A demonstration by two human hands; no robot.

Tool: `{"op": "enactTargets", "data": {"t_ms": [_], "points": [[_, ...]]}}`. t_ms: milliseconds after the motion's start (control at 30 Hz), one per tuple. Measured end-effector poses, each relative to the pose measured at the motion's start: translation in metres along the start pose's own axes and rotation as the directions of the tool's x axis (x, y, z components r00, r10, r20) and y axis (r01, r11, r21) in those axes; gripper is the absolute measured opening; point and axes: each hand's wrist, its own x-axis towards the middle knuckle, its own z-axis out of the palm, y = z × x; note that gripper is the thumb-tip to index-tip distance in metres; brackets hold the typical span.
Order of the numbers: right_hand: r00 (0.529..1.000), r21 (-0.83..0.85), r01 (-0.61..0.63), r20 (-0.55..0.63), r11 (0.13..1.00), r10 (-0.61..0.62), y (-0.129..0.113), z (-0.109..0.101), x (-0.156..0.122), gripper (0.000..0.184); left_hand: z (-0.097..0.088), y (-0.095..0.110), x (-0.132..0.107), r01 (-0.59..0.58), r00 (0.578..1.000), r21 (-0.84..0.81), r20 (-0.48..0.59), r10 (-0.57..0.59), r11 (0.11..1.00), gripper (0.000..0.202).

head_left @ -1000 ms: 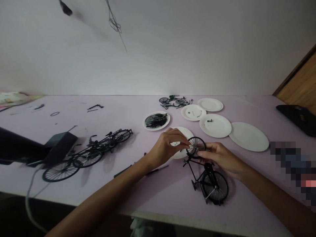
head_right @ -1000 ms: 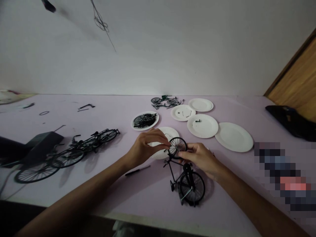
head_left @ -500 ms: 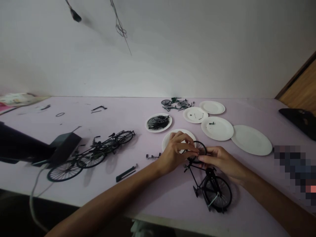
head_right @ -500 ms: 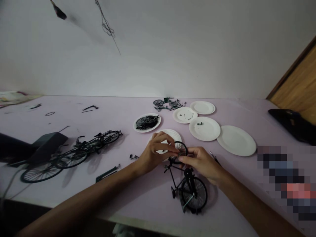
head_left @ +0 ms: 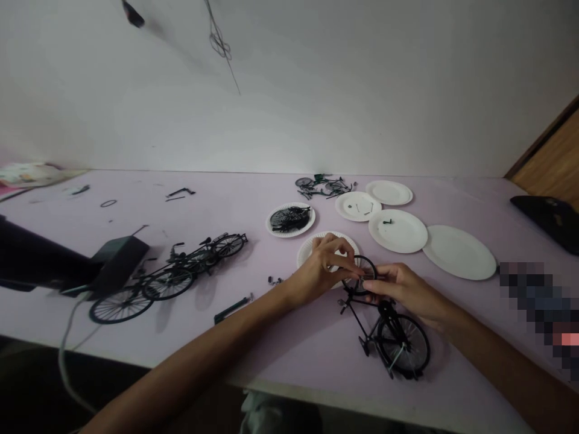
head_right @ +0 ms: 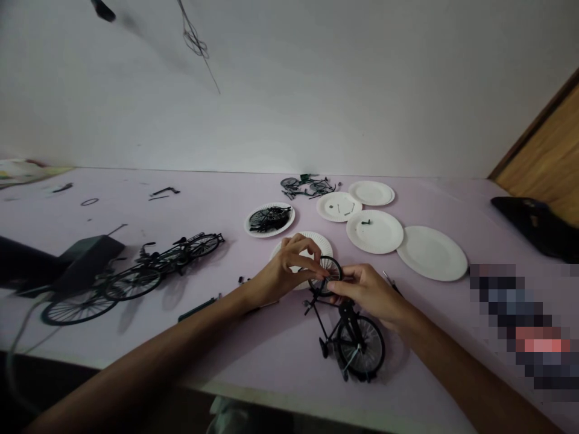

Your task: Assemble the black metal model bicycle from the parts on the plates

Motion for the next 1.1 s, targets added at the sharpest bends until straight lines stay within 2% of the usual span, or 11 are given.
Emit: {"op": "enactTargets", "data": {"t_ms": [267, 433, 500, 600, 833, 967, 1100], "points": [[0.999, -0.175, -0.030, -0.017, 0.984, 0.028, 0.005, -0.004, 0.002, 0.023, -0.007, -0.004, 0.003, -0.116, 0.992, -0.002, 0.047, 0.116, 0.993, 0.008], [0.999, -0.152, -0.029, 0.031, 0.988, 0.034, 0.005, -0.006, 0.003, 0.023, -0.012, -0.004, 0.001, -0.334, 0.937, 0.094, 0.139, 0.320, 0.938, 0.015], [0.998, -0.124, -0.033, 0.044, 0.992, 0.039, 0.005, -0.007, 0.002, 0.024, -0.014, -0.003, 0.000, -0.378, 0.921, 0.126, 0.156, 0.358, 0.917, 0.017], [0.997, -0.112, -0.052, 0.045, 0.992, 0.057, 0.004, -0.008, 0.001, 0.023, -0.012, -0.003, -0.001, -0.361, 0.926, 0.093, 0.154, 0.345, 0.928, 0.018], [0.997, -0.134, -0.053, 0.048, 0.990, 0.060, 0.001, -0.008, 0.000, 0.018, -0.002, -0.005, -0.001, -0.197, 0.978, -0.075, 0.054, 0.201, 0.978, 0.010], [0.997, -0.136, -0.032, 0.068, 0.990, 0.042, 0.002, -0.008, 0.001, 0.019, -0.001, -0.006, -0.001, -0.201, 0.978, -0.085, 0.040, 0.204, 0.976, 0.008], [0.997, -0.145, -0.024, 0.072, 0.989, 0.034, 0.003, -0.007, 0.001, 0.018, -0.005, -0.007, -0.001, -0.258, 0.963, -0.004, 0.076, 0.257, 0.966, 0.009]]}}
